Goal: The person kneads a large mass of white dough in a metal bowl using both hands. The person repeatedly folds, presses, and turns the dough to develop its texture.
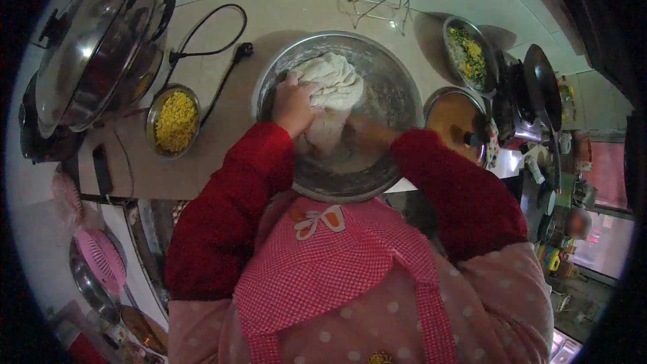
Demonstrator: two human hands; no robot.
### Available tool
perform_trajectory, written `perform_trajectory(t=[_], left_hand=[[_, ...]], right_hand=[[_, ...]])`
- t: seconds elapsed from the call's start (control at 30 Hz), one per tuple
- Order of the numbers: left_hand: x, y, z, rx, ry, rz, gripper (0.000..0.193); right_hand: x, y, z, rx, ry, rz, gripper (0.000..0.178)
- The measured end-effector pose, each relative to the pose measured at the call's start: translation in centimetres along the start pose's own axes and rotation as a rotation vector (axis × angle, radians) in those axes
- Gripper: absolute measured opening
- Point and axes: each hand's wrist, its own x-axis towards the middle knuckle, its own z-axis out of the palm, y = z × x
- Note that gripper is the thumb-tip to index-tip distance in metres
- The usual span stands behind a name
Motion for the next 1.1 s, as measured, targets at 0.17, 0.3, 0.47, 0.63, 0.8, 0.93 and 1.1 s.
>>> perform_trajectory(t=[0.17, 0.3, 0.47, 0.63, 0.8, 0.93, 1.1], left_hand=[[-0.4, -0.2, -0.5, -0.037, 0.0, -0.035, 0.049], [0.0, 0.3, -0.1, -0.074, -0.057, -0.064, 0.048], [-0.1, 0.2, -1.2, -0.101, -0.054, -0.014, 0.048], [0.0, 0.4, -0.9, -0.012, 0.001, 0.022, 0.049], [-0.3, 0.3, -1.2, -0.046, -0.022, 0.021, 0.048], [0.2, 0.5, -1.0, -0.084, -0.049, -0.004, 0.049], [0.6, -1.9, 0.4, -0.059, -0.035, 0.005, 0.05]], right_hand=[[-2.6, -4.0, 1.4, -0.228, -0.11, -0.3, 0.046], [-0.1, 2.8, 1.3, -0.363, -0.037, -0.128, 0.04], [-0.8, 6.7, 5.4, -0.271, -0.105, -0.247, 0.038], [-2.2, -0.5, -0.5, 0.01, -0.385, 0.085, 0.036], [-2.6, 5.6, 4.9, -0.351, -0.313, -0.057, 0.058], [-1.3, 6.3, 0.7, -0.47, -0.106, -0.036, 0.045], [2.4, 2.4, -1.4, -0.581, -0.138, 0.218, 0.047]])
